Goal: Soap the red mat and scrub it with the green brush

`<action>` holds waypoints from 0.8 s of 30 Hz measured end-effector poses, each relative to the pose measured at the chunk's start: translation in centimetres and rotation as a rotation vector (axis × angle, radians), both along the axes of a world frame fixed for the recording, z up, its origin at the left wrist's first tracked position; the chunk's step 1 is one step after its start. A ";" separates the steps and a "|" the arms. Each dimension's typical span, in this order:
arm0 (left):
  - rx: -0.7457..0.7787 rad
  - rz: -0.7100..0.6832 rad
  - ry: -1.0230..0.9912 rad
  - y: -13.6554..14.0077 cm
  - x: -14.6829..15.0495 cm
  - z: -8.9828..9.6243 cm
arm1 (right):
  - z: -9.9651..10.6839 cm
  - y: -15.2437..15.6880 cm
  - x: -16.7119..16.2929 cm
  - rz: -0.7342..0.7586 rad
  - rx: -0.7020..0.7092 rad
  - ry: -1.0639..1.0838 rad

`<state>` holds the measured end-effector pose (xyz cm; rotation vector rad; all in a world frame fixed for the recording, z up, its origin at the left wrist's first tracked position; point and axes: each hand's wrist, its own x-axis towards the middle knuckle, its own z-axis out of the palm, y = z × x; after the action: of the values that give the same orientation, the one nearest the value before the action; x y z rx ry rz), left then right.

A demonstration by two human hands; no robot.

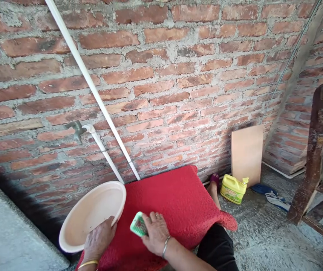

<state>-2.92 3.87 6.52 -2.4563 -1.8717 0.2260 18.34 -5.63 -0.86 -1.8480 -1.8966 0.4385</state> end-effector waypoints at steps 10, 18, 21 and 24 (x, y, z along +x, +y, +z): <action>0.026 0.003 0.016 0.3 -0.4 -0.9 | 2.0 -0.2 2.1 -0.124 -0.163 -0.055; 0.037 -0.022 -0.009 0.2 -0.1 -0.9 | 2.2 -5.1 17.9 -0.658 -0.107 -0.344; 0.063 -0.032 -0.032 0.2 -0.1 -1.2 | 0.9 -8.2 23.5 -0.871 -0.068 -0.379; 0.077 -0.032 -0.067 0.2 0.0 -1.5 | -0.5 -11.1 27.5 -1.052 -0.061 -0.395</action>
<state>-2.92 4.05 4.97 -2.4700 -1.8268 0.0700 45.87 -16.70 -1.39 -2.7621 -0.8326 -0.2450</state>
